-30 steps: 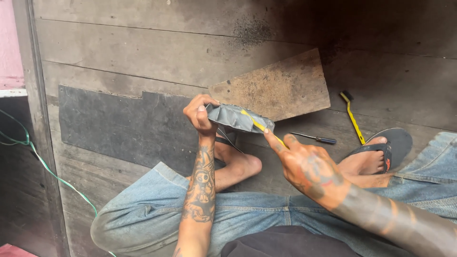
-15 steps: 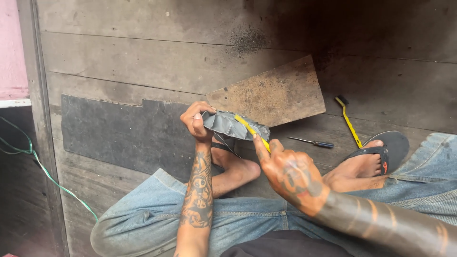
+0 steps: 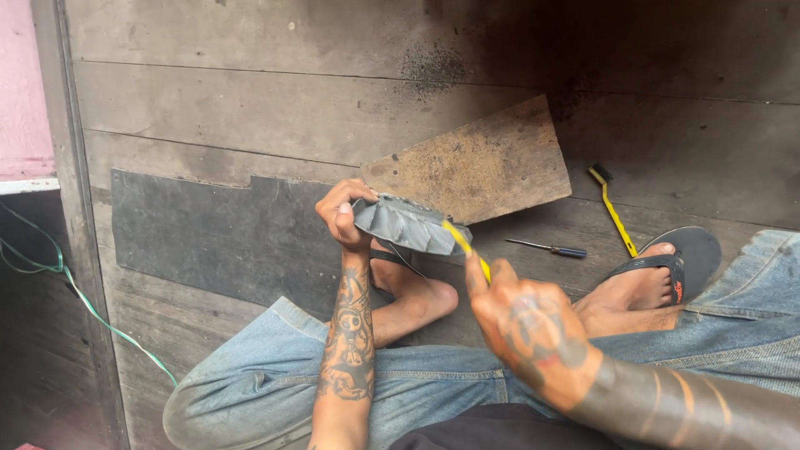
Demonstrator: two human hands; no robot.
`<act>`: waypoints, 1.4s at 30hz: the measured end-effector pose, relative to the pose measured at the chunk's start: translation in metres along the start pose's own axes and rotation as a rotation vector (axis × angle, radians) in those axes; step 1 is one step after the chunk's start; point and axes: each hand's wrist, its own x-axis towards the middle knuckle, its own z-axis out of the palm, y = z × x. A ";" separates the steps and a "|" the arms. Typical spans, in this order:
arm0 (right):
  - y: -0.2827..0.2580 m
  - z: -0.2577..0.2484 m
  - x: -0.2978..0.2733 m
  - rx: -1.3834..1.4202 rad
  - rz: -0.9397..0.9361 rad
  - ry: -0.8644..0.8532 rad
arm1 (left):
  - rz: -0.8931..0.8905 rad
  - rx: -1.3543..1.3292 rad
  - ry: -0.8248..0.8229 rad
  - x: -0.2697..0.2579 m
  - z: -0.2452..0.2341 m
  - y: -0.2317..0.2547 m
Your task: A person sits on the floor and uses a small brush to sand or clean the fins of a motorcycle impeller.
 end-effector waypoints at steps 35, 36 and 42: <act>0.037 0.015 0.026 0.219 -0.245 0.042 | -0.171 -0.241 -0.111 0.013 -0.022 -0.025; 0.032 0.028 0.021 -0.423 -0.435 0.106 | -0.155 -0.249 -0.122 0.013 -0.021 -0.026; -0.023 0.004 0.027 0.018 -0.046 0.036 | -0.145 -0.245 -0.110 0.011 -0.020 -0.025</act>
